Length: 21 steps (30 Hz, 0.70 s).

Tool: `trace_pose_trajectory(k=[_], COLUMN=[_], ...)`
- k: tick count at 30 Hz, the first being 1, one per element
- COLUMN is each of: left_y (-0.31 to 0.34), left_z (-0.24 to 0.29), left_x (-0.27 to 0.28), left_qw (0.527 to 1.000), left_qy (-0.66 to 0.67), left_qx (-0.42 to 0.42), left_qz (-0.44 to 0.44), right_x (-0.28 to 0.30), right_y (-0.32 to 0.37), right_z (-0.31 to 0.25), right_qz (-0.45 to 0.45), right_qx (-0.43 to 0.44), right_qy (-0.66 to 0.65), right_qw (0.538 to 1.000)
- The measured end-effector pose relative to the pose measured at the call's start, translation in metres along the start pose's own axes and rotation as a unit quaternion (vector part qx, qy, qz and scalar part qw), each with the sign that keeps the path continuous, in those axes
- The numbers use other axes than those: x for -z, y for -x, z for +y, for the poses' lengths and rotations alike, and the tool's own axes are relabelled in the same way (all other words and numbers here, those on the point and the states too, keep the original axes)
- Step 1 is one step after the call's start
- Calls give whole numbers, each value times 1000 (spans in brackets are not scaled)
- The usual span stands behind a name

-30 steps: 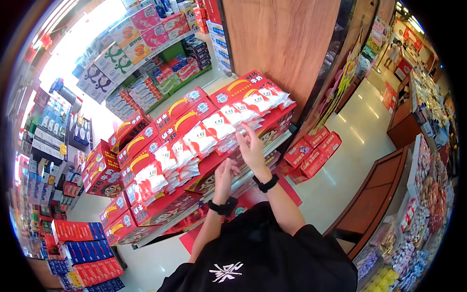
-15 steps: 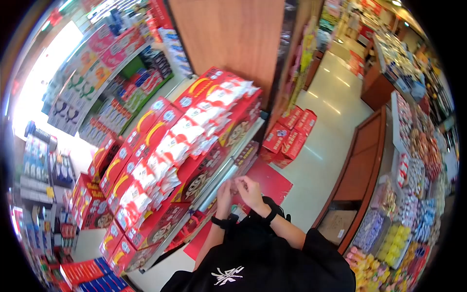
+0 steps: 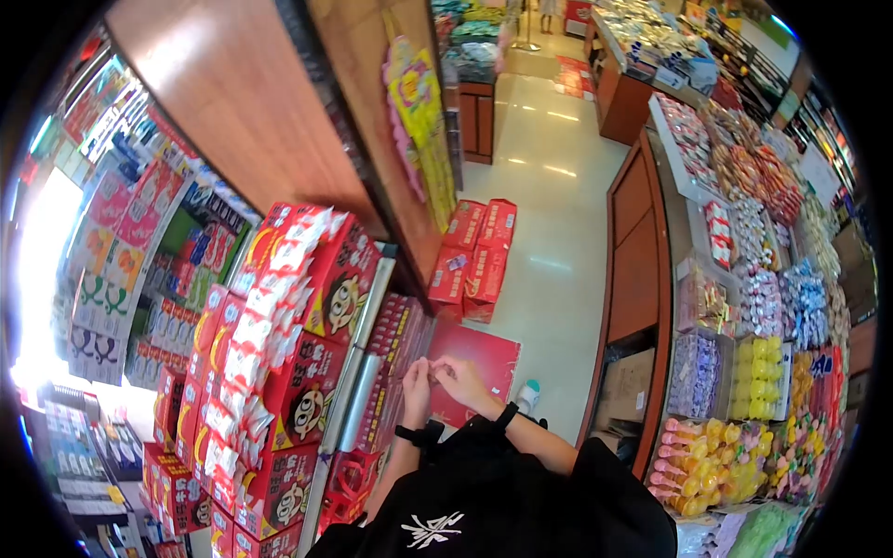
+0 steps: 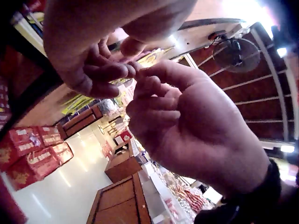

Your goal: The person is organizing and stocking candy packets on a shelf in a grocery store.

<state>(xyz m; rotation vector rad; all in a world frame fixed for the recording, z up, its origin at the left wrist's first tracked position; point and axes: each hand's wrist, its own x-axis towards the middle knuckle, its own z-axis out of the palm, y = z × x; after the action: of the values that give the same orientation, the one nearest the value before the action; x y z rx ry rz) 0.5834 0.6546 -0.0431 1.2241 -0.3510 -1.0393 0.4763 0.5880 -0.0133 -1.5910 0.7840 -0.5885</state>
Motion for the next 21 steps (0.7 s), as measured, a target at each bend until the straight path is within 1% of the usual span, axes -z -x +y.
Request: trace_pose_trajectory(k=[1,2,8,10,12,14,17,21], left_y=[-4,-8,-25,-26,-30,-37,-41,-44], left_z=[-3,-7,-42,-48,-60,-77,-95,-109], left_x=[-15,-31,-130,-164,-198,-229,-278,-335], left_qw=[1000,1000,994,987,982,976,970,960], left_qy=[-5,-13,-31,-64,-76,-92,-94,-108], left_qx=[0,7,36,63,67,75,100,115], left_qz=[-11,-19,-98,-135,-161,-184,-200,-230], right_x=[13,28,132,169,205,243,292,344], right_y=[0,3,15,21,24,26,29,42], right_z=[5,10,15,22,32,45,61,64], right_qz=[14,26,133,157,188,208,245,287], right_qx=[21,24,19,-23,-23,-40,-29,-36], right_qy=[0,-1,-75,-42,-62,-23,-22,-18], right_qw=[1000,999,988,986,980,977,969,957])
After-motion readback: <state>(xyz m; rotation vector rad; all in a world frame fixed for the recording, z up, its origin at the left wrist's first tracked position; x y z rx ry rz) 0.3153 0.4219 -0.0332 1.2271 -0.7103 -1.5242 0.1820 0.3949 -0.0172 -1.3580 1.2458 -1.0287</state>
